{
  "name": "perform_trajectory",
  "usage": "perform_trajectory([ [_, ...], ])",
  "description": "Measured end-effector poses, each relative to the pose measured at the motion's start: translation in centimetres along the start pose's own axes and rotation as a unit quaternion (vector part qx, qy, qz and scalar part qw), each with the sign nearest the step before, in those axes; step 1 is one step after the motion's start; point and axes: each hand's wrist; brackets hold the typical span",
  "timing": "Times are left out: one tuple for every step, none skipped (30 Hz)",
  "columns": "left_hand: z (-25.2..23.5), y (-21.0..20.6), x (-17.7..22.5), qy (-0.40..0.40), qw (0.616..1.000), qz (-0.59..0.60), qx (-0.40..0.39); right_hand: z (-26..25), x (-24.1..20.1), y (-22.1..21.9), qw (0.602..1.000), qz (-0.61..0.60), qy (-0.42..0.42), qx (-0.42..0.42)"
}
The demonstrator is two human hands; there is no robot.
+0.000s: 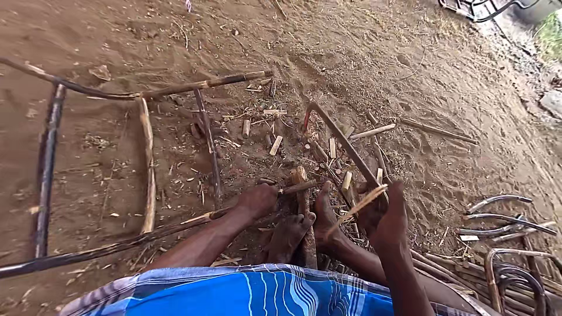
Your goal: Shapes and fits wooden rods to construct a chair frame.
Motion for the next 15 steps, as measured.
perform_trajectory([
  [-0.2, 0.1, 0.0, -0.005, 1.0, 0.002, -0.001, 1.7, 0.3, 0.0, 0.999, -0.027, 0.02, 0.013],
  [-0.2, 0.4, 0.0, -0.012, 1.0, 0.002, 0.0, 3.1, 0.7, -0.1, 0.998, -0.029, 0.051, 0.014],
  [-0.2, 0.8, 0.0, -0.019, 1.0, 0.002, 0.003, 4.4, 1.4, 0.0, 0.996, 0.003, 0.086, 0.01],
  [-0.2, 1.1, 0.0, -0.025, 1.0, 0.004, 0.006, 5.5, 2.1, -0.1, 0.992, 0.046, 0.114, 0.008],
  [-0.2, 1.2, 0.0, -0.029, 1.0, 0.004, 0.009, 6.5, 2.5, -0.2, 0.99, 0.061, 0.123, 0.014],
  [-0.2, 1.1, 0.1, -0.026, 1.0, 0.004, 0.01, 7.3, 2.5, -0.4, 0.992, 0.052, 0.116, 0.017],
  [-0.3, 1.1, 0.1, -0.023, 1.0, 0.002, 0.012, 7.6, 2.5, -0.5, 0.994, 0.035, 0.098, 0.022],
  [-0.4, 1.1, 0.0, -0.023, 1.0, -0.001, 0.014, 7.8, 2.5, -0.6, 0.997, 0.016, 0.074, 0.031],
  [-0.4, 0.9, -0.1, -0.029, 0.999, -0.005, 0.018, 8.1, 2.6, -0.6, 0.998, -0.001, 0.051, 0.048],
  [-0.3, 0.6, -0.1, -0.036, 0.999, -0.012, 0.022, 8.4, 2.8, -0.7, 0.997, -0.003, 0.037, 0.062],
  [-0.2, 0.2, -0.2, -0.041, 0.999, -0.023, 0.022, 8.9, 3.0, -0.8, 0.997, 0.014, 0.034, 0.068],
  [0.0, 0.1, -0.2, -0.035, 0.999, -0.03, 0.013, 9.3, 3.1, -1.0, 0.996, 0.038, 0.038, 0.07],
  [0.0, 0.4, -0.2, -0.022, 0.999, -0.034, 0.001, 9.5, 3.2, -1.2, 0.995, 0.051, 0.045, 0.068],
  [-0.2, 0.6, -0.3, -0.018, 0.999, -0.032, -0.006, 10.0, 3.5, -1.4, 0.996, 0.053, 0.044, 0.064],
  [-0.2, 0.4, -0.2, -0.025, 0.999, -0.024, -0.012, 10.7, 3.8, -1.5, 0.996, 0.052, 0.036, 0.06],
])
Point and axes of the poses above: each hand's wrist, its own z-axis away from the middle knuckle, its own y-axis out of the back of the hand, x = y × z, and after that the axes turned 8 degrees about -x, right-handed
